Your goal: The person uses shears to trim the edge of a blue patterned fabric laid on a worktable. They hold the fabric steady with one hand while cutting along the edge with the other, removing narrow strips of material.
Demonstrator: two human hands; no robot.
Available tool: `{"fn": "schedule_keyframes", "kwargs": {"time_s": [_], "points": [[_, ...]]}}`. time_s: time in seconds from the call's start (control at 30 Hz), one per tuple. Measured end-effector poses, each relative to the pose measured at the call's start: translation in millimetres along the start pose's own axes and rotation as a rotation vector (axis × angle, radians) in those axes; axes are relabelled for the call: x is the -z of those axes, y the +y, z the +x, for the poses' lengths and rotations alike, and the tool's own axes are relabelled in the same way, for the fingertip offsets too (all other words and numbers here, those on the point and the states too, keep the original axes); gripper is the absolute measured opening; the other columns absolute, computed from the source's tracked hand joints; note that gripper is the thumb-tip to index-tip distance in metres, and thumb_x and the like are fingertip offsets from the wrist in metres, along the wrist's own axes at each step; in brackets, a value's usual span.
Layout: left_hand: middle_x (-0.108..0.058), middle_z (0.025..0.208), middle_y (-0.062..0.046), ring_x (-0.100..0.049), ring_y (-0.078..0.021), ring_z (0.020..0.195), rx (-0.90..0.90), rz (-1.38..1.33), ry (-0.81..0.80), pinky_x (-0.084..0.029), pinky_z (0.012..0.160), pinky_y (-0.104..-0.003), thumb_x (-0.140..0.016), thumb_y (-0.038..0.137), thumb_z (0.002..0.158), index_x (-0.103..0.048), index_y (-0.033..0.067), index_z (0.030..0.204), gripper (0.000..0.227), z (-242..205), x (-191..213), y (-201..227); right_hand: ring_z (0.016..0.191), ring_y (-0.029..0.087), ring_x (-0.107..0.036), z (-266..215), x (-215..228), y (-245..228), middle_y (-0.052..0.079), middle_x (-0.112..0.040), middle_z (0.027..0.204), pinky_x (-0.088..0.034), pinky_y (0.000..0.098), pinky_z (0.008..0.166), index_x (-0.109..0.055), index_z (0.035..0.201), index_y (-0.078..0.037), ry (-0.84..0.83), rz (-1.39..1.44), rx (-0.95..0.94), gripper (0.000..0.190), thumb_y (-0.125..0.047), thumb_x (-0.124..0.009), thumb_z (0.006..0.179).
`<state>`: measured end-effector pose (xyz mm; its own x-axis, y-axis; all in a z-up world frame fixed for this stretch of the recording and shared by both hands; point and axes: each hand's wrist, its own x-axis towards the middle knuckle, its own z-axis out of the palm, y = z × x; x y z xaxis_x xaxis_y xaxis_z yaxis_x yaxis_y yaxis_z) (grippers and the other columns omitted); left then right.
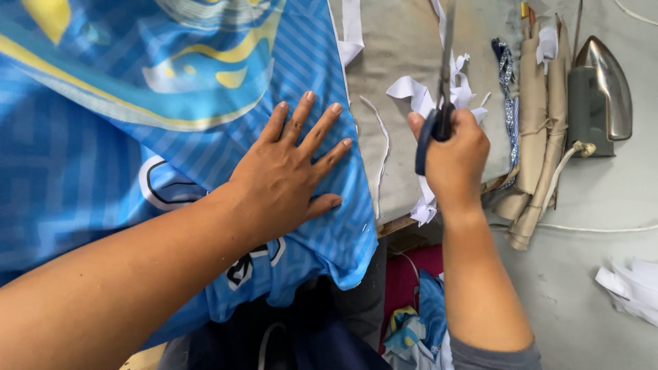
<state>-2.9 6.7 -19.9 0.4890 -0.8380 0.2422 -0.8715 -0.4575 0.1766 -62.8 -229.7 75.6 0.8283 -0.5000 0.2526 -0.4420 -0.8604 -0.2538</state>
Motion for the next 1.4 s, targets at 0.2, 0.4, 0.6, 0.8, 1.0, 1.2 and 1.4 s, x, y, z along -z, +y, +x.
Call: {"fn": "schedule_keyframes", "kwargs": {"time_s": [0.2,0.4,0.6,0.8,1.0,1.2,1.4], "points": [[-0.01,0.171,-0.015,-0.008,-0.045,0.156,0.02,0.026,-0.008,-0.013,0.125,-0.059,-0.023,0.079,0.092,-0.021,0.0256,0.161,0.088,0,-3,2,0.089,0.013,-0.078,-61,52,-51,0.001,-0.086,0.102,-0.056,0.027,0.077,-0.079,0.1,-0.012,-0.661,-0.011,-0.517,0.011,-0.017,-0.075,0.092],[-0.011,0.172,-0.014,-0.008,-0.0432,0.157,0.02,0.041,0.001,-0.013,0.125,-0.058,-0.024,0.08,0.091,-0.02,0.0229,0.162,0.091,0,-3,3,0.055,0.014,-0.047,-80,55,-63,-0.003,-0.082,0.079,-0.041,0.0327,0.061,-0.073,0.084,-0.015,-0.801,-0.305,-0.51,0.036,-0.05,-0.079,0.087],[-0.01,0.172,-0.014,-0.007,-0.0434,0.157,0.016,0.032,-0.004,-0.013,0.125,-0.058,-0.023,0.079,0.092,-0.02,0.0225,0.162,0.09,0,-3,2,0.054,0.016,-0.055,-81,48,-65,-0.014,-0.086,0.102,-0.045,0.0342,0.062,-0.069,0.083,-0.013,-0.811,-0.267,-0.446,0.031,-0.042,-0.07,0.093],[-0.01,0.172,-0.014,-0.006,-0.0429,0.157,0.022,0.046,-0.006,-0.012,0.126,-0.058,-0.022,0.079,0.091,-0.02,0.0229,0.162,0.091,-1,-3,2,0.047,0.016,-0.052,-87,39,-57,-0.014,-0.086,0.097,-0.045,0.0369,0.055,-0.065,0.079,-0.01,-0.767,-0.255,-0.378,0.031,-0.036,-0.071,0.094],[-0.011,0.172,-0.014,-0.007,-0.0429,0.157,0.021,0.036,-0.006,-0.013,0.125,-0.058,-0.023,0.079,0.092,-0.023,0.023,0.162,0.089,-1,-3,3,0.047,0.011,-0.056,-92,33,-55,-0.01,-0.086,0.092,-0.046,0.0332,0.052,-0.066,0.08,-0.009,-0.751,-0.204,-0.38,0.036,-0.041,-0.071,0.095],[-0.011,0.172,-0.013,-0.008,-0.0435,0.157,0.029,0.057,-0.014,-0.013,0.125,-0.057,-0.022,0.08,0.091,-0.021,0.0242,0.162,0.09,0,-3,3,0.055,0.01,-0.071,-92,35,-58,-0.015,-0.086,0.101,-0.05,0.0286,0.051,-0.062,0.083,-0.007,-0.754,-0.145,-0.344,0.026,-0.026,-0.059,0.1],[-0.009,0.172,-0.013,-0.008,-0.0443,0.157,0.04,0.079,-0.032,-0.013,0.125,-0.058,-0.022,0.081,0.09,-0.02,0.0253,0.162,0.092,0,-2,5,0.046,0.011,-0.059,-91,38,-55,-0.017,-0.086,0.097,-0.047,0.03,0.051,-0.059,0.078,-0.007,-0.719,-0.183,-0.34,0.032,-0.03,-0.067,0.098]]}}
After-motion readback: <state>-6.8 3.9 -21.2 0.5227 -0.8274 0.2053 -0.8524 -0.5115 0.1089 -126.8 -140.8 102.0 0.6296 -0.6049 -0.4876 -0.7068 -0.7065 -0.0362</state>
